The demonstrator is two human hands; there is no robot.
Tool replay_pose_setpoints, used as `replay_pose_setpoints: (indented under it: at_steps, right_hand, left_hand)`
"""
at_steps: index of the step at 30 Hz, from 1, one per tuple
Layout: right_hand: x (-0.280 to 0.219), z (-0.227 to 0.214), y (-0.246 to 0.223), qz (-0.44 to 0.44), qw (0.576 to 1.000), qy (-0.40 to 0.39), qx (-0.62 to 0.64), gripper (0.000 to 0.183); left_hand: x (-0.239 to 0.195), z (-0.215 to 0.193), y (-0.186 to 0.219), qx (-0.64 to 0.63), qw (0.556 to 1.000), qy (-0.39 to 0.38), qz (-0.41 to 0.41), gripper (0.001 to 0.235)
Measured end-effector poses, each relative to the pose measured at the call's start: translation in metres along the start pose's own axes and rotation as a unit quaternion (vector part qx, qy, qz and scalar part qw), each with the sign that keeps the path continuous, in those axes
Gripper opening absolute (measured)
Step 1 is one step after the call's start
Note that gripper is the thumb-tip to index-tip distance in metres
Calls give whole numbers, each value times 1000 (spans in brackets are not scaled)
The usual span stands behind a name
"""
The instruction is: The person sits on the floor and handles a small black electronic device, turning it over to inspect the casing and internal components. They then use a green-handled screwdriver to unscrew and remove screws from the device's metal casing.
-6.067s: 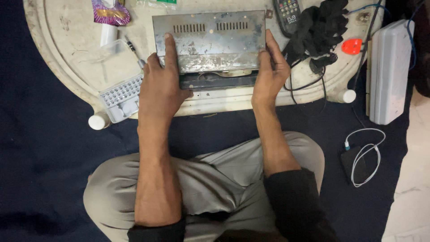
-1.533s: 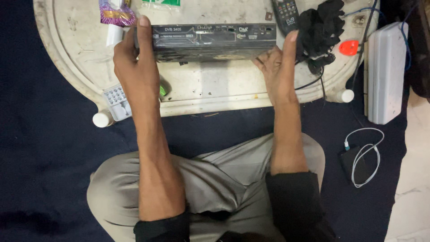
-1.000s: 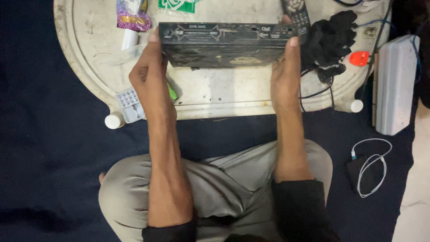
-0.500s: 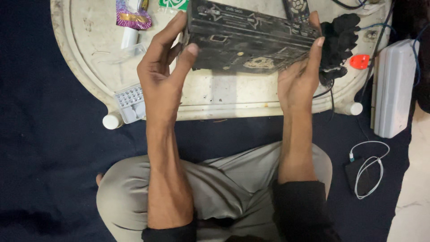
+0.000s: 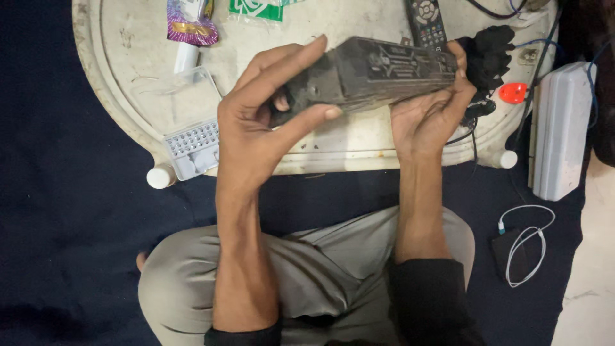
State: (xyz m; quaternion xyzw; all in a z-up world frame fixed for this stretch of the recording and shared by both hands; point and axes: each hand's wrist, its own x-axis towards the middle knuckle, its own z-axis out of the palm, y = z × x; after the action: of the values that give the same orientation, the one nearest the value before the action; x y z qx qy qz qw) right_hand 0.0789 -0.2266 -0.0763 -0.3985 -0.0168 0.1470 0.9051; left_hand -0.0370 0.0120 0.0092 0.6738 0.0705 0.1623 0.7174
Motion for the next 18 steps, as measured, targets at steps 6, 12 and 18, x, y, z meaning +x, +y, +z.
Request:
replay_pose_setpoints:
  at_steps: [6,12,18]
  right_hand:
    - [-2,-4,5,12,999,12,34,31]
    - [-3,-6,12,1,999,33,39,30]
    - [-2,-7,19,-11,999,13,44,29]
  left_hand:
    - [1,1,22,71,997,-21,-9,57]
    - [2,6,32,89,995,-19,38,52]
    - [3,11,36,122,991,-1,56,50]
